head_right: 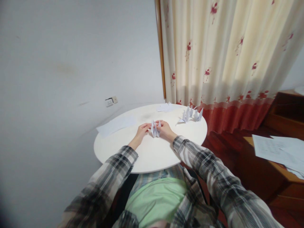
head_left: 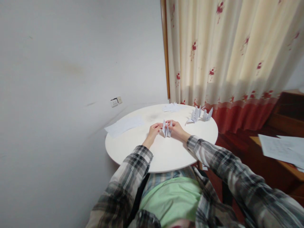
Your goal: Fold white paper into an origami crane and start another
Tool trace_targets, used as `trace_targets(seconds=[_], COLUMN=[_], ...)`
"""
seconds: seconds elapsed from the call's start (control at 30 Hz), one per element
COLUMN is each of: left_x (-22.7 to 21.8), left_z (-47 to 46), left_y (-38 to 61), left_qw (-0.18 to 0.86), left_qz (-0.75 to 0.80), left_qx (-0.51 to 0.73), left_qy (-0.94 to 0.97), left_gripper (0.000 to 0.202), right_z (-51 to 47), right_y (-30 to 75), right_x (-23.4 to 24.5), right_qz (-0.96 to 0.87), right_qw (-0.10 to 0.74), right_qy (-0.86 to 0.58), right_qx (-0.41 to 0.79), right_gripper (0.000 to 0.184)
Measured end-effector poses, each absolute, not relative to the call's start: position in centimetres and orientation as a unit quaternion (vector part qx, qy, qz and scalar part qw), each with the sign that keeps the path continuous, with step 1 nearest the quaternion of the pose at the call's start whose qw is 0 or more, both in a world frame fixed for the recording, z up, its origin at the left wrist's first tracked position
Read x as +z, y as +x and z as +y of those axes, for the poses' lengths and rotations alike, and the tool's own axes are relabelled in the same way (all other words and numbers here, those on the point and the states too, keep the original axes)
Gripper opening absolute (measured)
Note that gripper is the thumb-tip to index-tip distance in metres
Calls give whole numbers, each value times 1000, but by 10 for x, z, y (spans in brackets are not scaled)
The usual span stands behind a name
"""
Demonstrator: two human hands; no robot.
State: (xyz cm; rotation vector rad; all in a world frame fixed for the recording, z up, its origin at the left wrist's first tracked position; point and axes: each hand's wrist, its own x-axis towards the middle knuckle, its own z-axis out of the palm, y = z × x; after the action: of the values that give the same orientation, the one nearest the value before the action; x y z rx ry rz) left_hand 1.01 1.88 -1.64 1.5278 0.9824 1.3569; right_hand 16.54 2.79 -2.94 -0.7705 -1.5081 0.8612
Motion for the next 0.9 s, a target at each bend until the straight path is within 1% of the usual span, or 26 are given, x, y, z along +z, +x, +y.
trace_targets(seconds=[0.23, 0.33, 0.6, 0.73, 0.9], left_x=[-18, -19, -19, -16, -14], left_z=[17, 18, 17, 14, 12], left_y=[9, 8, 8, 8, 10], left_qw=[509, 524, 510, 497, 472], left_qz=[359, 342, 327, 351, 377], left_qx=[507, 501, 504, 506, 514], left_qy=[596, 598, 616, 611, 609], left_gripper=[30, 30, 15, 16, 20], right_z=[24, 24, 29, 29, 27], right_y=[164, 164, 166, 166, 168], right_x=[-29, -29, -31, -32, -30], right_qz=[-639, -643, -672, -669, -666], right_qw=[580, 578, 565, 572, 586], right_qy=[-318, -316, -337, -341, -355], right_qx=[393, 391, 340, 330, 295], right_gripper=[19, 19, 17, 17, 13])
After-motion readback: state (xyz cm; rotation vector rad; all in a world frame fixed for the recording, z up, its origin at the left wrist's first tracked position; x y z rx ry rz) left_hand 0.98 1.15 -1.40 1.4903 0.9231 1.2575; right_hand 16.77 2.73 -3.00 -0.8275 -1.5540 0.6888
